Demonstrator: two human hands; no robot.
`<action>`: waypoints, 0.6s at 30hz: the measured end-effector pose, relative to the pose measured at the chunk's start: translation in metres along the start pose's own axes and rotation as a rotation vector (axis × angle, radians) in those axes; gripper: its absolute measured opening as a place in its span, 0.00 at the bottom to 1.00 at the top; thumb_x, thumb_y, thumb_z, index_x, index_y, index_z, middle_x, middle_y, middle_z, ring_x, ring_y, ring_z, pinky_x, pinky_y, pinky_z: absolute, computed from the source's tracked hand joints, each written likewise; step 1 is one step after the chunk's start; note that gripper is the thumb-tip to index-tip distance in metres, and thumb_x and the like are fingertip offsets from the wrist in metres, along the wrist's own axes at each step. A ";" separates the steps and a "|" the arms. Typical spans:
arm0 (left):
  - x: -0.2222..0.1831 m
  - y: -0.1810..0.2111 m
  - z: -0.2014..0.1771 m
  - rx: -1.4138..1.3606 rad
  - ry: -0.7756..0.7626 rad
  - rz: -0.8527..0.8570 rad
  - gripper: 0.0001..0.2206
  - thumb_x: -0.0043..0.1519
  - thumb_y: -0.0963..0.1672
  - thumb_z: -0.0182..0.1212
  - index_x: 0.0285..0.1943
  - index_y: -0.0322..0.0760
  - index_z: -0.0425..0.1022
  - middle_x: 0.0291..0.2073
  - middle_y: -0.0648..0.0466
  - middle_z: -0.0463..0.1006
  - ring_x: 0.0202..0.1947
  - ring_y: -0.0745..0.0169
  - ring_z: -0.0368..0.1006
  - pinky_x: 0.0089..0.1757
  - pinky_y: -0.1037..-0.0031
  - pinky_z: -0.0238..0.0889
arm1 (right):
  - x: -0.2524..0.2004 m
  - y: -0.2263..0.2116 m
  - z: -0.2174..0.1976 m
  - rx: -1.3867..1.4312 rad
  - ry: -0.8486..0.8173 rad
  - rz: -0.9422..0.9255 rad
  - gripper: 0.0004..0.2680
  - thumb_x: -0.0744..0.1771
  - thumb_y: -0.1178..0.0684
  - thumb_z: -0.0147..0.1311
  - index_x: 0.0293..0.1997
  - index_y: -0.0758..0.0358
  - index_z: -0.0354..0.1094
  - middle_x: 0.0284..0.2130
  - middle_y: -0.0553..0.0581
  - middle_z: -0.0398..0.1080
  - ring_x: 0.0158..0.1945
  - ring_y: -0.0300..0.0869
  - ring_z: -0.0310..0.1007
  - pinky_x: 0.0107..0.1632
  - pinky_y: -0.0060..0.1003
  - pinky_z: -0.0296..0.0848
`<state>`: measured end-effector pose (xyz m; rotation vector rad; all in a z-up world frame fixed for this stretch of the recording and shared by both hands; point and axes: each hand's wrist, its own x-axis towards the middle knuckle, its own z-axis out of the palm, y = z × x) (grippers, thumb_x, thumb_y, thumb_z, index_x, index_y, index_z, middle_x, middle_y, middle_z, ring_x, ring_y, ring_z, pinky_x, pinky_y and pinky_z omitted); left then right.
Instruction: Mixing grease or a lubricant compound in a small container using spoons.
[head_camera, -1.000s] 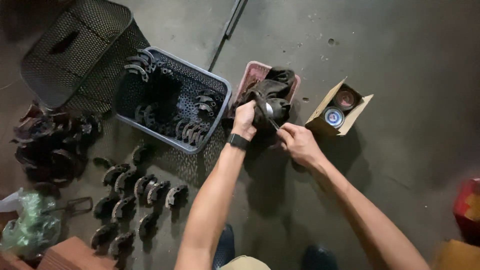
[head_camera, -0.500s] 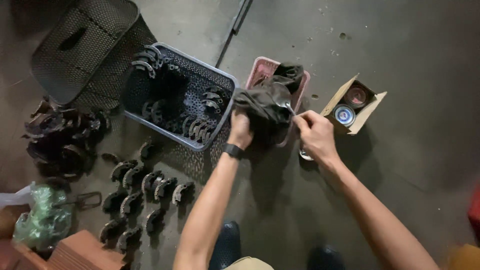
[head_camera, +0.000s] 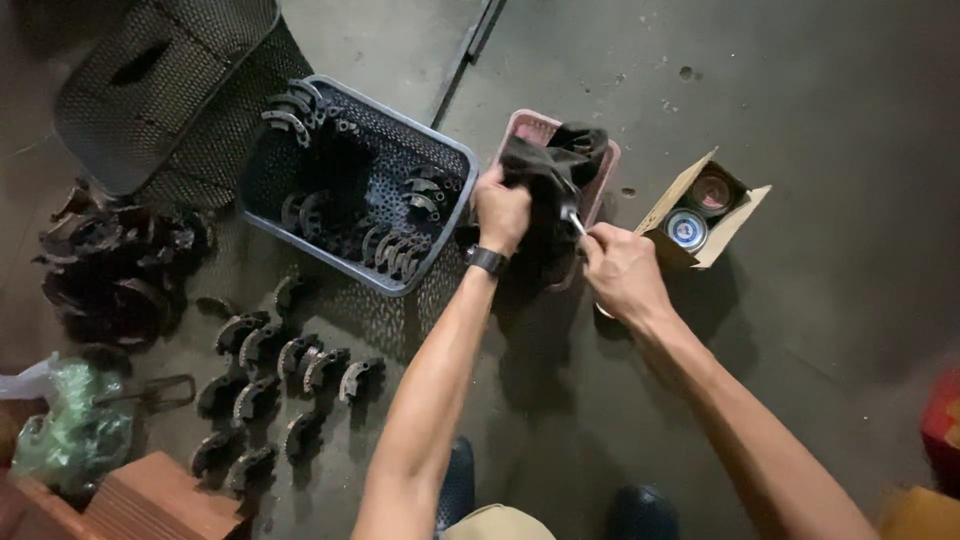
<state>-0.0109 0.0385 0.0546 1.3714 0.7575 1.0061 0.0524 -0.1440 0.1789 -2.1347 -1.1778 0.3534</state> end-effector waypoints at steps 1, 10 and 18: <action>-0.003 -0.004 -0.006 0.002 0.003 -0.003 0.14 0.53 0.34 0.53 0.46 0.28 0.80 0.38 0.57 0.84 0.37 0.71 0.76 0.44 0.77 0.69 | 0.000 -0.009 -0.005 0.002 -0.005 0.000 0.06 0.68 0.55 0.55 0.40 0.67 0.75 0.34 0.68 0.75 0.37 0.59 0.77 0.42 0.47 0.75; -0.055 0.001 0.010 -0.580 -0.114 -0.287 0.09 0.65 0.34 0.52 0.42 0.30 0.81 0.36 0.58 0.80 0.35 0.69 0.72 0.40 0.75 0.67 | 0.010 -0.010 0.019 0.358 0.033 0.196 0.06 0.70 0.59 0.51 0.46 0.68 0.73 0.29 0.63 0.75 0.29 0.43 0.75 0.34 0.40 0.72; -0.047 0.015 0.002 -0.114 -0.178 0.095 0.08 0.61 0.34 0.52 0.40 0.27 0.78 0.33 0.55 0.81 0.35 0.70 0.73 0.41 0.76 0.68 | 0.008 -0.012 -0.005 0.169 0.013 0.030 0.04 0.68 0.58 0.54 0.42 0.67 0.72 0.28 0.68 0.73 0.29 0.54 0.76 0.34 0.43 0.72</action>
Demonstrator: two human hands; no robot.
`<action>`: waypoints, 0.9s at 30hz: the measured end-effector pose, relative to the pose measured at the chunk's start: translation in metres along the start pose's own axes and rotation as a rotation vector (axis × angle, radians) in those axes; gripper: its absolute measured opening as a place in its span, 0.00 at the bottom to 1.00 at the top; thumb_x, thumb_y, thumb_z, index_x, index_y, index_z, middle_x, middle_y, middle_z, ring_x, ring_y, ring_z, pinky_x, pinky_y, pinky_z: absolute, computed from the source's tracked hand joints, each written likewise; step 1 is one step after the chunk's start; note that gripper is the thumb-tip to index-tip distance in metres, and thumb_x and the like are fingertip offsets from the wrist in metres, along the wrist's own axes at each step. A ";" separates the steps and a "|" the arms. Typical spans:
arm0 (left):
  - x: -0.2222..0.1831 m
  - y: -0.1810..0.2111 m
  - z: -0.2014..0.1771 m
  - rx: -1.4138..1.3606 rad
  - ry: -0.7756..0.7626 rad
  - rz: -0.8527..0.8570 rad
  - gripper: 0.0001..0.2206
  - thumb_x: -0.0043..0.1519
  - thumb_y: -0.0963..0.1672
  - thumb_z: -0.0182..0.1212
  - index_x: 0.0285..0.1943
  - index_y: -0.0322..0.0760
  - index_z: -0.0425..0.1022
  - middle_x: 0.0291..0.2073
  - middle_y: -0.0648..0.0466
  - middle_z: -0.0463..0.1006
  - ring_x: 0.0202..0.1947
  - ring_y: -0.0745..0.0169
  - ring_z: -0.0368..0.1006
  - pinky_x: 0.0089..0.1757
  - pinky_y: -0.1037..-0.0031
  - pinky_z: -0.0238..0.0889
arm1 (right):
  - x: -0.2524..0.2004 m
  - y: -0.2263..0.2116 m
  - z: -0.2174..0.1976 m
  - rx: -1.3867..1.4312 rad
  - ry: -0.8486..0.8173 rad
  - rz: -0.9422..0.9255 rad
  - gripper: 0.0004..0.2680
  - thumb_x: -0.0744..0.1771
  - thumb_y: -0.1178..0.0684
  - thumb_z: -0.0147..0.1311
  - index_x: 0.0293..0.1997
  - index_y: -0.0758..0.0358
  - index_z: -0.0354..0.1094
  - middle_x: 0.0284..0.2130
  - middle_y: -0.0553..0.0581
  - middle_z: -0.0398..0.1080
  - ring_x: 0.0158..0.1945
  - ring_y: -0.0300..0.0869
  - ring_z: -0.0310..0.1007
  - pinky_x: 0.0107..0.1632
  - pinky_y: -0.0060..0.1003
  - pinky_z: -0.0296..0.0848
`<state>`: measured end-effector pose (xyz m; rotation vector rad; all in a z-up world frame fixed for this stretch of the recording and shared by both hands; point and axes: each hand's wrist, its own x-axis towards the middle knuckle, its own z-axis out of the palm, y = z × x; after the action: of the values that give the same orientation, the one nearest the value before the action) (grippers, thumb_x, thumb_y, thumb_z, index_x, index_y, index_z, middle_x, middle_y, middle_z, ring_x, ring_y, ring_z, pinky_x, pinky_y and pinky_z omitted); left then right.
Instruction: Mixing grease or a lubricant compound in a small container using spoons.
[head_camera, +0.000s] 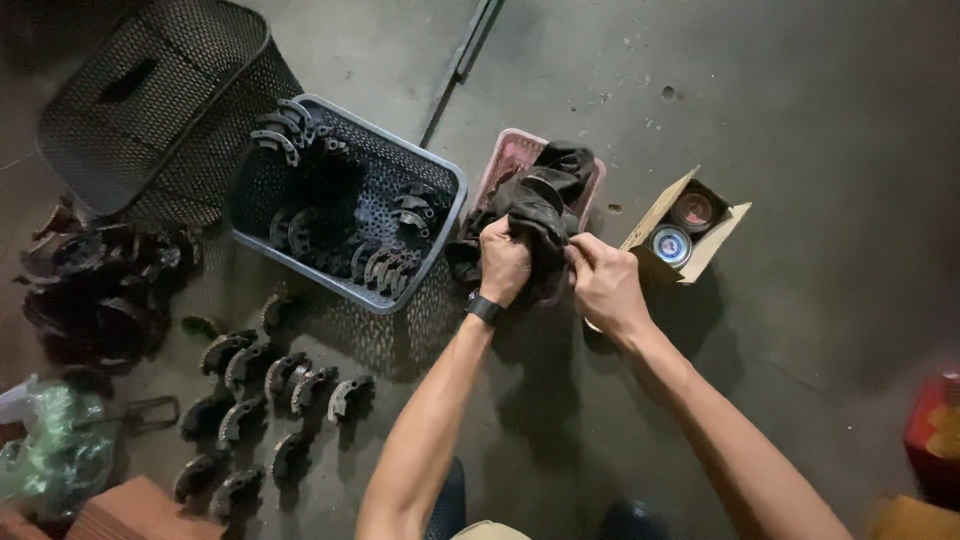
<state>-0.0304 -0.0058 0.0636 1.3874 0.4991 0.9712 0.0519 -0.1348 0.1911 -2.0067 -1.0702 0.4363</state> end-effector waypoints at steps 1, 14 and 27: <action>0.000 0.000 -0.004 0.000 -0.002 -0.002 0.08 0.61 0.34 0.52 0.40 0.27 0.78 0.33 0.55 0.81 0.35 0.70 0.73 0.41 0.76 0.68 | -0.005 0.003 0.001 0.001 0.001 0.002 0.04 0.68 0.58 0.54 0.42 0.67 0.72 0.28 0.68 0.73 0.29 0.54 0.76 0.34 0.43 0.72; 0.048 0.073 -0.045 0.706 -0.544 0.506 0.09 0.52 0.36 0.57 0.41 0.28 0.75 0.41 0.43 0.77 0.45 0.45 0.74 0.45 0.64 0.71 | -0.004 0.019 -0.058 -0.395 -0.245 -0.248 0.04 0.63 0.62 0.52 0.39 0.66 0.67 0.25 0.67 0.71 0.30 0.59 0.75 0.33 0.49 0.71; 0.080 0.066 -0.033 1.183 -0.955 1.041 0.06 0.56 0.43 0.60 0.34 0.34 0.75 0.36 0.51 0.70 0.42 0.57 0.68 0.37 0.72 0.68 | 0.013 0.005 -0.013 -0.893 -0.245 -0.367 0.02 0.64 0.57 0.52 0.33 0.62 0.69 0.27 0.61 0.75 0.29 0.52 0.79 0.27 0.44 0.76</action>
<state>-0.0309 0.0715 0.1405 3.0874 -0.5944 0.5775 0.0699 -0.1315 0.1962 -2.4429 -1.9964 -0.0218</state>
